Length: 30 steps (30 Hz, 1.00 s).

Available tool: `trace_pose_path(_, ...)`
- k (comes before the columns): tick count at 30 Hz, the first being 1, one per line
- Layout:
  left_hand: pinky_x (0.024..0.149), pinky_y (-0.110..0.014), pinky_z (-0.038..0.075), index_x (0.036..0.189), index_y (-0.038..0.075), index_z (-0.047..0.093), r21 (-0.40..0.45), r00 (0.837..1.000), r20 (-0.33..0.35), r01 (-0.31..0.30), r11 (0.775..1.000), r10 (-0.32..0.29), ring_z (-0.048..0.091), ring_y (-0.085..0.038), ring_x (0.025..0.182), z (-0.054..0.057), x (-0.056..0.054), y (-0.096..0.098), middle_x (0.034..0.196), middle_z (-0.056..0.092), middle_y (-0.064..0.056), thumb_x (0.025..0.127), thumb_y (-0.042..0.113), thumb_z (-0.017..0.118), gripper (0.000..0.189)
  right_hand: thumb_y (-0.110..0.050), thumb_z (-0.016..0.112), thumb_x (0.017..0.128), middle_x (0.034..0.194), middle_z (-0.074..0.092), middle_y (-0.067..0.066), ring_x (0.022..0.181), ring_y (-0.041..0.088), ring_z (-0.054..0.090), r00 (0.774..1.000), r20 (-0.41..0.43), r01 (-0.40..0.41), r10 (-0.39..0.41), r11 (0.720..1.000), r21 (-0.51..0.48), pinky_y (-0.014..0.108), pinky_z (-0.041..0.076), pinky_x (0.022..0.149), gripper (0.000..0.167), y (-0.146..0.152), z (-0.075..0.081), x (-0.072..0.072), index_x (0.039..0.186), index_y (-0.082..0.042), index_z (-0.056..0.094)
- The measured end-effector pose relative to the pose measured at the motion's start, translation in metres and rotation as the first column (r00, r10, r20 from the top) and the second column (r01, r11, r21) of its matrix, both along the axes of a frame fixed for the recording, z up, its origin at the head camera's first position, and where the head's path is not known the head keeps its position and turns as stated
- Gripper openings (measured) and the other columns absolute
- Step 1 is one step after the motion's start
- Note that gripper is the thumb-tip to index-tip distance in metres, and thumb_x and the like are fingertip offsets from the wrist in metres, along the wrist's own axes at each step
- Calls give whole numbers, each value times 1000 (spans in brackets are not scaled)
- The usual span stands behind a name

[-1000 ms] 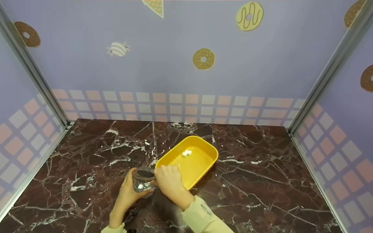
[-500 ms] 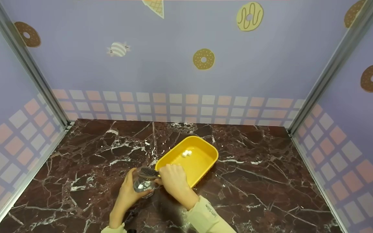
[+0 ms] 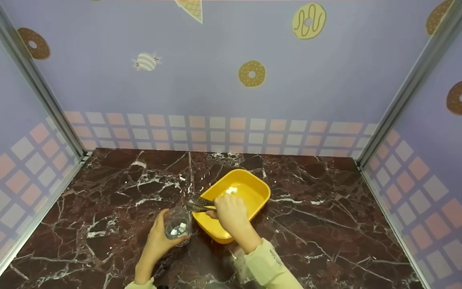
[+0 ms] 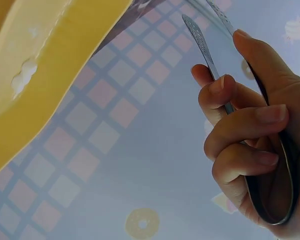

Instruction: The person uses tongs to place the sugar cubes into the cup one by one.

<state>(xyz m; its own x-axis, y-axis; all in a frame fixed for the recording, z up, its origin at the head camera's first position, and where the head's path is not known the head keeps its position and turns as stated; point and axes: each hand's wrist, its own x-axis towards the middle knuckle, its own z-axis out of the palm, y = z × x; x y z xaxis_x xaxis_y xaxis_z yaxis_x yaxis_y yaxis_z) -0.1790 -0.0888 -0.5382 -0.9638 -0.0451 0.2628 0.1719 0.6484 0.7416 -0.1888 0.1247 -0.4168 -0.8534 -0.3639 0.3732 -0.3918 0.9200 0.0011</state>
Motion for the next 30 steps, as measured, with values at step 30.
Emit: trace_pose_path(30, 79, -50, 51, 130, 5, 31, 11, 1000, -7, -7, 1000, 7, 56, -42, 96, -1, -1, 0, 124, 46, -21, 51, 38, 84, 101, -40, 75, 64, 65, 63, 17, 56, 35, 60, 963, -5, 268, -269, 960, 76, 46, 48, 43, 40, 65, -37, -77, 69, -2, 66)
